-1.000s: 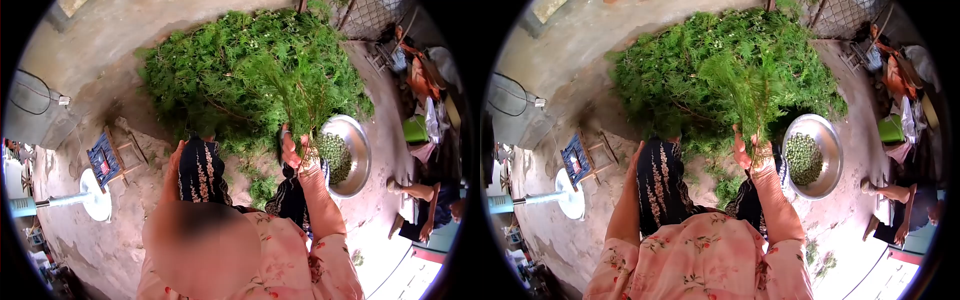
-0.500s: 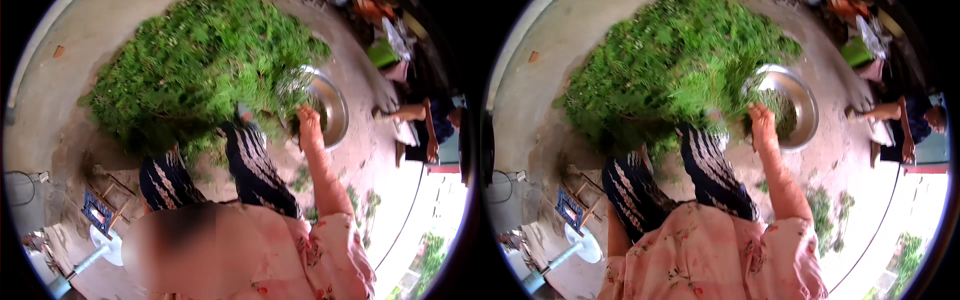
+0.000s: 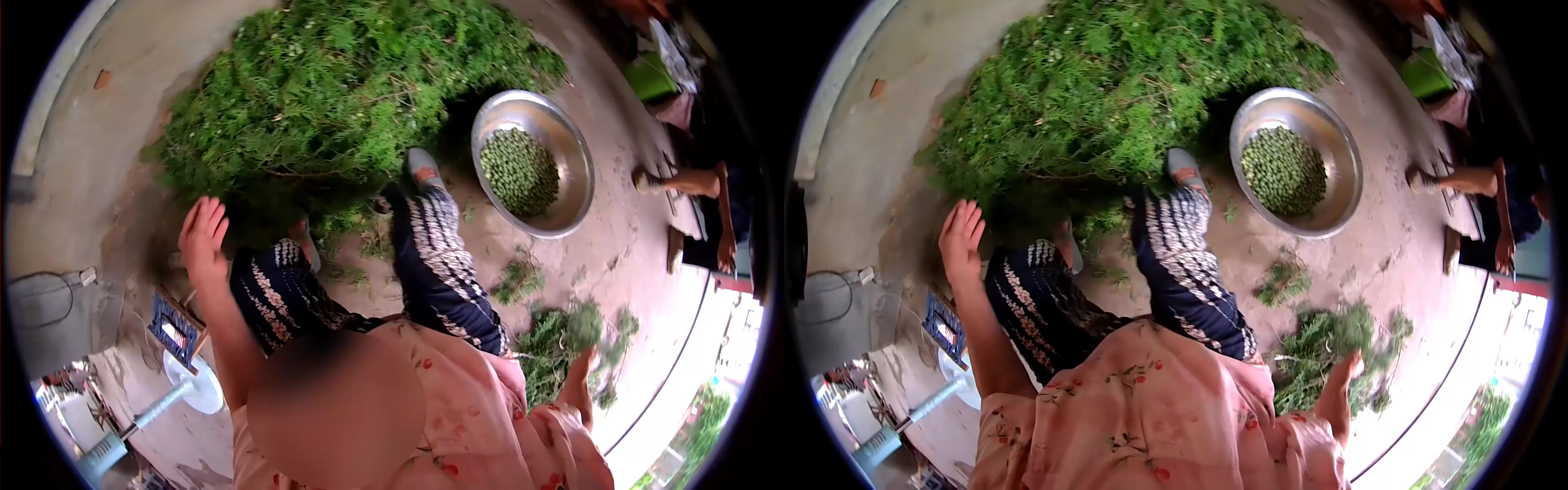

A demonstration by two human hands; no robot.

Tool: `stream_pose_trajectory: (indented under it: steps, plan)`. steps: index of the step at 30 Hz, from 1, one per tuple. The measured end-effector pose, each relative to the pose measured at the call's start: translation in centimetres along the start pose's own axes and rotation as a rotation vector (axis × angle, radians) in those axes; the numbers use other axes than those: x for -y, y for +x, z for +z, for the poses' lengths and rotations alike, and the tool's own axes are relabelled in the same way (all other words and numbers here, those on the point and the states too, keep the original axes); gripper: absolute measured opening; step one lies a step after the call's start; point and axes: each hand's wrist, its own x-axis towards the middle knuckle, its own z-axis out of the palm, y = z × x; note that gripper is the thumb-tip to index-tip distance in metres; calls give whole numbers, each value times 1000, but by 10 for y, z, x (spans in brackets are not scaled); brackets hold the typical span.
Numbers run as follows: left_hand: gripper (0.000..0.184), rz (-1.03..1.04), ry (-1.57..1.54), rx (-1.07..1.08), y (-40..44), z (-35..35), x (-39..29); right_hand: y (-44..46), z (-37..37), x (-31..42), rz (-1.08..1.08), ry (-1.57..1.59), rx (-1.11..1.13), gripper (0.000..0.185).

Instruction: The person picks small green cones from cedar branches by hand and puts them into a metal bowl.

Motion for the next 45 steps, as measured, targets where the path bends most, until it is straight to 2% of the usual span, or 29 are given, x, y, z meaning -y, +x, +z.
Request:
stream_pose_trajectory:
  steps: [1, 4, 5, 6, 7, 8, 10, 11, 12, 13, 15, 16, 17, 19, 21, 23, 24, 26, 29, 30, 34, 36, 37, 39, 40, 42, 45]
  plan:
    - [40, 17, -89, 13, 4, 8, -5, 7, -5, -31, -19, 16, 15, 22]
    - [38, 39, -261, 1, 19, 36, -15, 40, 9, -61, 468, 168, 112, 27]
    - [34, 43, -293, -4, 26, 44, -15, 61, 32, -39, 584, 289, 126, 25]
    - [32, 29, -319, -17, 33, 52, -16, 89, 63, 42, 698, 411, 140, 24]
    - [29, 16, -348, -25, 40, 59, -16, 106, 86, 146, 584, 492, 214, 18]
    - [27, -2, -381, -24, 49, 64, -15, 116, 112, 241, 576, 511, 201, 22]
    - [23, -28, -434, -32, 64, 70, -10, 132, 150, 381, 399, 639, 424, 26]
    - [23, -31, -467, -27, 72, 70, -7, 144, 174, 425, 316, 683, 595, 24]
    - [23, -38, -494, -54, 78, 67, -5, 139, 191, 481, 201, 723, 681, 22]
    - [23, -43, -522, -84, 84, 63, -3, 121, 197, 550, 175, 800, 736, 22]
    - [23, -42, -554, -125, 93, 51, 5, 102, 235, 624, 17, 691, 1001, 23]
    - [22, -101, -574, -212, 98, 44, 10, 90, 259, 645, -74, 650, 1112, 23]
    - [22, -164, -592, -292, 102, 40, 15, 75, 284, 658, -162, 606, 1217, 23]
    - [23, -192, -621, -292, 107, 39, 10, 37, 308, 691, -194, 323, 1392, 24]
    - [25, -135, -649, -208, 108, 40, 6, 5, 408, 638, -329, 209, 1537, 28]
    - [25, -154, -645, -207, 105, 43, -1, -31, 455, 619, -465, 121, 1442, 37]
    - [24, -164, -636, -196, 104, 45, -3, -45, 471, 611, -459, 117, 1440, 37]
    - [24, -182, -628, -158, 104, 46, -3, -64, 491, 598, -830, -5, 1248, 49]
    - [25, -198, -585, -116, 105, 47, -4, -77, 499, 597, -822, -118, 1311, 57]
    - [25, -207, -567, -100, 105, 46, -4, -82, 500, 596, -733, -94, 1287, 59]
    - [25, -213, -555, -115, 104, 39, -7, -71, 478, 624, -634, -230, 1304, 53]
    - [23, -181, -624, -128, 102, 39, -9, -58, 492, 613, -749, -29, 1080, 39]
    - [23, -178, -623, -141, 102, 37, -9, -51, 488, 618, -757, -26, 1091, 39]
    - [22, -174, -628, -155, 103, 37, -11, -34, 477, 632, -618, 386, 1004, 26]
    - [22, -172, -626, -162, 102, 38, -12, -28, 466, 643, -627, 394, 1000, 26]
    - [22, -167, -634, -132, 104, 38, -7, -11, 441, 669, -397, 443, 1163, 23]
    - [19, -144, -640, -93, 103, 42, -3, 10, 401, 697, -335, 493, 1172, 24]
